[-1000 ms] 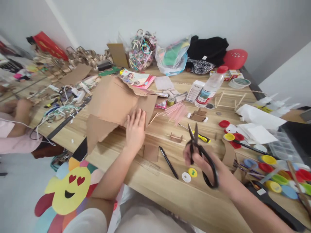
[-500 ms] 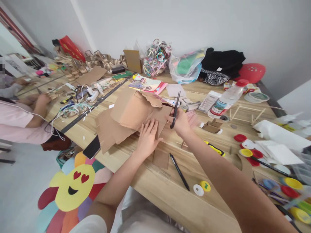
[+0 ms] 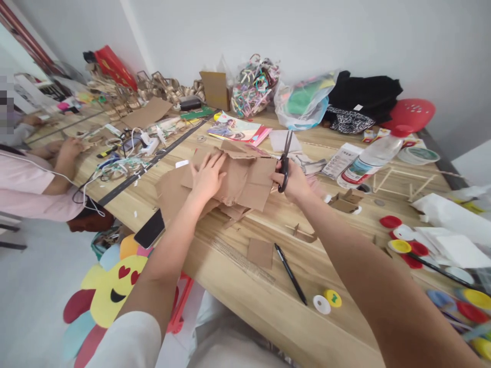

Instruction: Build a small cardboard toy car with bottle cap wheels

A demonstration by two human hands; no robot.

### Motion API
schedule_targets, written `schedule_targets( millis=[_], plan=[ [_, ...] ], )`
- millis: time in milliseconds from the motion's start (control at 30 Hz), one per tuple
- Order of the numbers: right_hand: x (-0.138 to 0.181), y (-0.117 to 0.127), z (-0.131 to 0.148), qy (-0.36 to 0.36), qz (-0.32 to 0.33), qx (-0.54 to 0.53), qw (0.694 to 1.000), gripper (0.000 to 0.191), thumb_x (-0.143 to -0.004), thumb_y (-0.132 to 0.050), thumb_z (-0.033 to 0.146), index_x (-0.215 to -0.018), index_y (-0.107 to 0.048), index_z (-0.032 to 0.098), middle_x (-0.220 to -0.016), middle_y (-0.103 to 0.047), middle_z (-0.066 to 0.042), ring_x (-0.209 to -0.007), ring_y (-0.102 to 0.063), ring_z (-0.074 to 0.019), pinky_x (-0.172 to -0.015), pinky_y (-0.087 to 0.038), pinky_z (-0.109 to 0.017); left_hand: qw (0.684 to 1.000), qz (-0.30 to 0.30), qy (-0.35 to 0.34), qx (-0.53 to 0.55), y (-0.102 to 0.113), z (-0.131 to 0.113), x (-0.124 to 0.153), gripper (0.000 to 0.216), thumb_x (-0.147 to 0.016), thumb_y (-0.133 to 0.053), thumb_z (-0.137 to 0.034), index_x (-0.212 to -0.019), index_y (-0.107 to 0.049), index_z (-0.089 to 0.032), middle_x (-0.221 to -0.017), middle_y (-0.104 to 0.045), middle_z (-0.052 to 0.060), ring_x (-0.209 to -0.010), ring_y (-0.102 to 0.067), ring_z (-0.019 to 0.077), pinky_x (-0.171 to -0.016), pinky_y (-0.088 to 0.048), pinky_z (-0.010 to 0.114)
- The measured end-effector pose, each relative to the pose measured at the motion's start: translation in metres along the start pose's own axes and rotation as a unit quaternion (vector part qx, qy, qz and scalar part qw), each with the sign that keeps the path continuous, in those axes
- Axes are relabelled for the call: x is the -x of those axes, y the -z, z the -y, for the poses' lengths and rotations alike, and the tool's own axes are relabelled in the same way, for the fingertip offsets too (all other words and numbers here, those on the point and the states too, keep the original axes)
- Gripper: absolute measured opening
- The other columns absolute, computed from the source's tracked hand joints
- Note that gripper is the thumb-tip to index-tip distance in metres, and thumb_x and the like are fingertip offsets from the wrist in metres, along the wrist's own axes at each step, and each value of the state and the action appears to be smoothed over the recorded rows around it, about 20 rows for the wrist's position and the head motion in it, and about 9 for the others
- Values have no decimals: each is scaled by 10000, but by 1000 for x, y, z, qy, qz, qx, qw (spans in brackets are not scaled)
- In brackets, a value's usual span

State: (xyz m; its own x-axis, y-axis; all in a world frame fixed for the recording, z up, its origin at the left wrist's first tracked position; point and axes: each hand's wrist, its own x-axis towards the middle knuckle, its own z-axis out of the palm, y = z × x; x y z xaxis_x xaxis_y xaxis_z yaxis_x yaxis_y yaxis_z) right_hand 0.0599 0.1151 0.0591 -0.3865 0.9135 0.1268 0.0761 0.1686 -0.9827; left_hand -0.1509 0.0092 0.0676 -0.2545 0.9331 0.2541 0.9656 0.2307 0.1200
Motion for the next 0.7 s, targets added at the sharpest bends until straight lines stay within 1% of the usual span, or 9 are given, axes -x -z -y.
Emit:
schedule_targets(
  millis=[67, 133, 233, 333, 400, 467, 500, 567, 700],
  plan=[
    [-2, 2, -5, -13, 3, -7, 1000, 419, -580, -785, 319, -697, -384, 281, -602, -389, 84, -555, -439, -138, -475, -363, -249, 997, 61, 42, 23, -11, 8, -2, 537, -1028, -446, -270, -1562, -457, -329, -1611, -512, 118, -1539, -407, 358, -1140, -355, 794],
    [-3, 4, -10, -25, 4, -14, 1000, 434, -598, -792, 345, -689, -372, 284, -589, -381, 85, -526, -426, -134, -452, -354, -248, 995, 69, 47, 58, -18, 14, 0, 479, -1022, -452, -258, -1486, -555, -321, -1577, -554, 117, -1517, -437, 365, -1135, -346, 804],
    [-3, 9, -13, -28, -5, -28, 999, 456, -603, -809, 374, -697, -373, 283, -603, -387, 86, -516, -430, -125, -449, -369, -246, 991, -43, 35, 119, -15, 12, 16, 388, -992, -511, -236, -1340, -675, -284, -1465, -652, 141, -1449, -516, 347, -1182, -339, 740],
    [-6, 16, -10, -16, -17, -45, 999, 482, -554, -839, 369, -718, -395, 280, -630, -417, 89, -537, -449, -121, -466, -386, -246, 950, -205, -15, 235, -7, -8, 53, 252, -984, -555, -315, -1115, -753, -229, -1221, -763, 138, -1238, -661, 286, -1138, -481, 543],
    [-11, 20, -4, -4, -22, -56, 998, 500, -521, -853, 349, -726, -403, 277, -647, -438, 89, -564, -463, -118, -490, -401, -246, 902, -249, -44, 350, -9, -29, 84, 274, -986, -570, -409, -905, -757, -225, -960, -789, 99, -961, -728, 236, -938, -590, 412],
    [-17, 22, 2, 7, -21, -67, 998, 503, -506, -860, 328, -728, -411, 273, -651, -446, 90, -584, -473, -116, -513, -411, -244, 860, -176, -22, 479, -18, -50, 109, 289, -948, -642, -466, -818, -751, -232, -787, -763, 56, -758, -710, 194, -761, -593, 327],
    [-20, 23, 5, 13, -16, -71, 997, 499, -506, -861, 320, -726, -417, 272, -646, -443, 91, -587, -473, -116, -516, -411, -244, 831, -108, 13, 545, -24, -60, 117, 272, -916, -687, -475, -822, -754, -229, -776, -764, 53, -726, -708, 186, -715, -581, 308],
    [-23, 25, 11, 29, 4, -71, 997, 484, -513, -866, 312, -722, -432, 272, -627, -436, 94, -579, -467, -118, -505, -402, -245, 740, -19, 108, 663, -34, -72, 119, 289, -789, -823, -489, -811, -738, -213, -809, -775, 66, -732, -717, 194, -701, -574, 305],
    [-21, 26, 22, 45, 61, -34, 997, 482, -508, -905, 334, -715, -476, 262, -610, -446, 96, -551, -448, -111, -483, -394, -245, 557, -43, 322, 764, -37, -83, 90, 329, -635, -958, -325, -736, -674, -193, -784, -737, 42, -687, -680, 164, -642, -537, 271]
  ],
)
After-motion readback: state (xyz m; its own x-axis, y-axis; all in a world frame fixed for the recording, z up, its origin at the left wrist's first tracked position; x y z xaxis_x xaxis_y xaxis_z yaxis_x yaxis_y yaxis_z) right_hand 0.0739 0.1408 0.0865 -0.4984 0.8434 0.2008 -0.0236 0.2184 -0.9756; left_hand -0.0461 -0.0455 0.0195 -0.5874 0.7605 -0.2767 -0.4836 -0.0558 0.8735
